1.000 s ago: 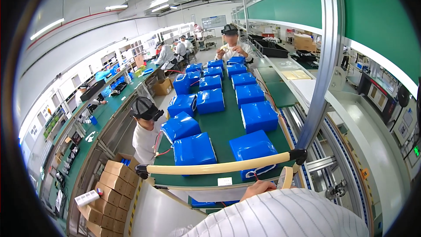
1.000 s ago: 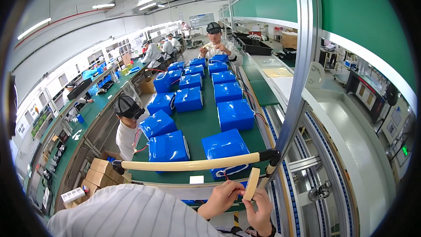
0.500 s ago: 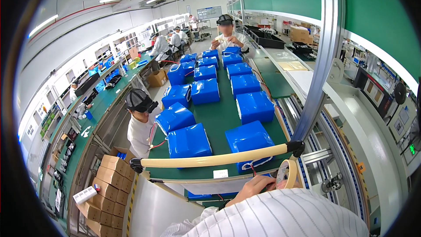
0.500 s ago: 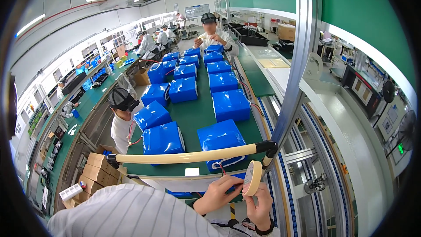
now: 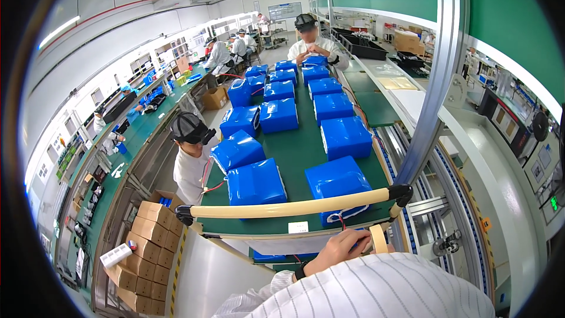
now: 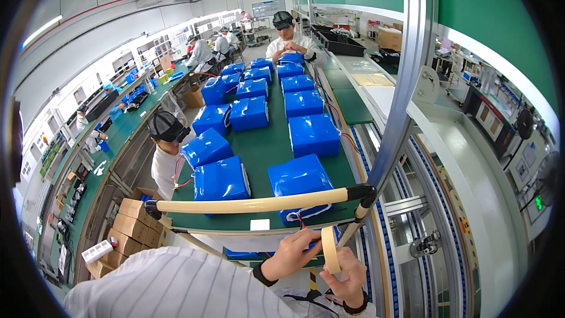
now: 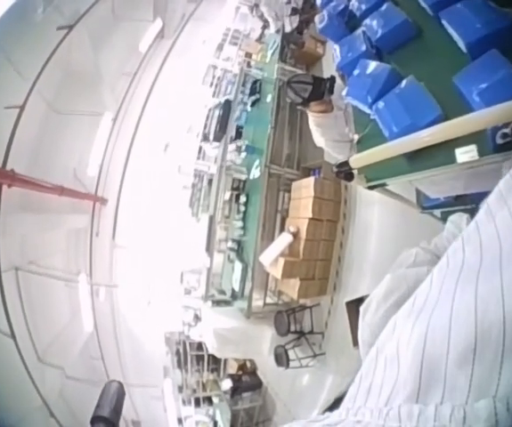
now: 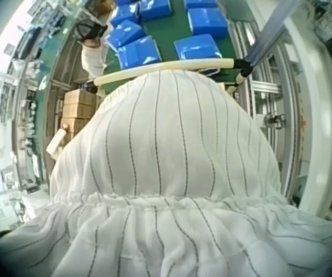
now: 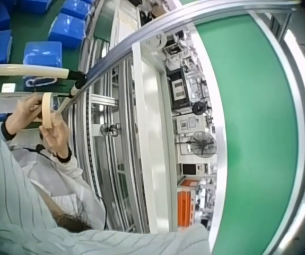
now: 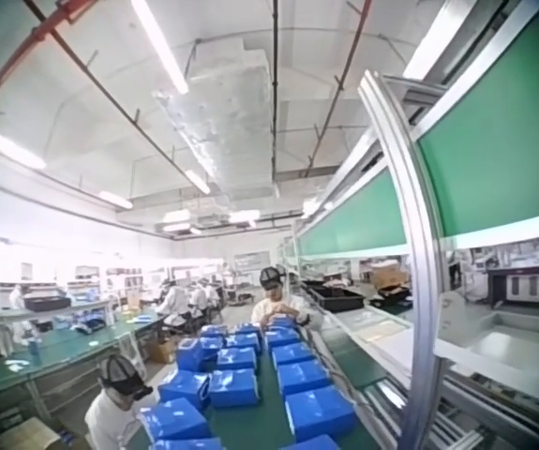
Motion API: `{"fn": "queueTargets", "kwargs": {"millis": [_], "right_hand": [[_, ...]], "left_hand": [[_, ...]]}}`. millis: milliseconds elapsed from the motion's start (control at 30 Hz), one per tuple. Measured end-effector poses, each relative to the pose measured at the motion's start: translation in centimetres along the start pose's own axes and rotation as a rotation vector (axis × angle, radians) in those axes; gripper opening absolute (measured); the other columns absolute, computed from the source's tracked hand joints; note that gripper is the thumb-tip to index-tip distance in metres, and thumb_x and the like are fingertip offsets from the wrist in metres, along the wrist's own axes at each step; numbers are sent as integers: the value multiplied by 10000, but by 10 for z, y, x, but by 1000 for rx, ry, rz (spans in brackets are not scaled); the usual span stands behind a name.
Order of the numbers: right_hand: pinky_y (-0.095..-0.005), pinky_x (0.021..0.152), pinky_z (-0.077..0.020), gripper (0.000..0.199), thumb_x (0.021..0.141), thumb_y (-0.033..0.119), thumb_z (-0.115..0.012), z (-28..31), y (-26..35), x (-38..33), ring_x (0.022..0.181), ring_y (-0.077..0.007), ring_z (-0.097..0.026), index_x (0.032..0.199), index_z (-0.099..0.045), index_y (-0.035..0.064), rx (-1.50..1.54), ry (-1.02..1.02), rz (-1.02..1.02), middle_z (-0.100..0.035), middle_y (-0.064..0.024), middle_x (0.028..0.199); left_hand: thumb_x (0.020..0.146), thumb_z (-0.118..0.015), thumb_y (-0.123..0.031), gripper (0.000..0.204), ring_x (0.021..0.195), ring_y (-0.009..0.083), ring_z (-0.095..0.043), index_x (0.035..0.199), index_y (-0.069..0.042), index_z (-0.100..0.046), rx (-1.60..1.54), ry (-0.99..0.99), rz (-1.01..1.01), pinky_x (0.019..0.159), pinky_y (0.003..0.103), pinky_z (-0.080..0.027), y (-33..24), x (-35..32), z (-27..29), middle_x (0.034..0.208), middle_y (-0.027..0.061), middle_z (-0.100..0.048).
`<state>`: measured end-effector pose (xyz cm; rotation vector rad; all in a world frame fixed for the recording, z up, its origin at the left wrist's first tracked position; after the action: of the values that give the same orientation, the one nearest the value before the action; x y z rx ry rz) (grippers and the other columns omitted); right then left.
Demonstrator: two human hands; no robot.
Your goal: Apply yellow tape to wires and connectors on a battery assembly rack.
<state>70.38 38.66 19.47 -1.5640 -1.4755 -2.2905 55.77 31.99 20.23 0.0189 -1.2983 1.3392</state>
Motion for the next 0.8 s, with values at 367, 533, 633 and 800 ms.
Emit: {"fn": "queueTargets", "kwargs": {"millis": [367,533,633,800], "right_hand": [[-265,600,-483,304,885,223,-745,4,-13,-16,672,-158,-653,1039,-616,-5,-11,-79,-196,-679,-82,798],[-240,569,-457,269,886,178,-734,8,-7,-9,615,-125,-634,1041,-613,-5,-9,-46,-191,-677,-72,758],[-234,541,-425,237,896,157,-721,7,-5,-7,584,-105,-606,1034,-607,1,-15,-49,-267,-666,-71,720],[-229,514,-384,164,898,106,-696,2,-5,-7,546,-70,-543,977,-587,12,-39,-72,-320,-612,-39,656]], "left_hand": [[862,-693,56,194,749,172,-707,1043,-15,-685,-111,-108,210,684,265,-522,1,-2,7,838,94,-720],[837,-695,90,203,768,190,-696,1021,4,-681,-59,-97,155,691,263,-521,-11,3,9,862,107,-709],[820,-696,111,205,780,211,-682,1001,15,-678,-27,-117,96,692,268,-523,-13,6,9,888,121,-695],[810,-696,120,193,778,237,-660,974,19,-679,15,-154,39,680,274,-522,-10,7,9,911,129,-680]]}}
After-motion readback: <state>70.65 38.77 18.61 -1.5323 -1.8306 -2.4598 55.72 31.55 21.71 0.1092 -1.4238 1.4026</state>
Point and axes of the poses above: each hand's wrist, its own x-axis towards the middle knuckle, its own z-axis out of the back of the hand, y = z × x, the point moved 4 cm from there along x, towards the middle knuckle
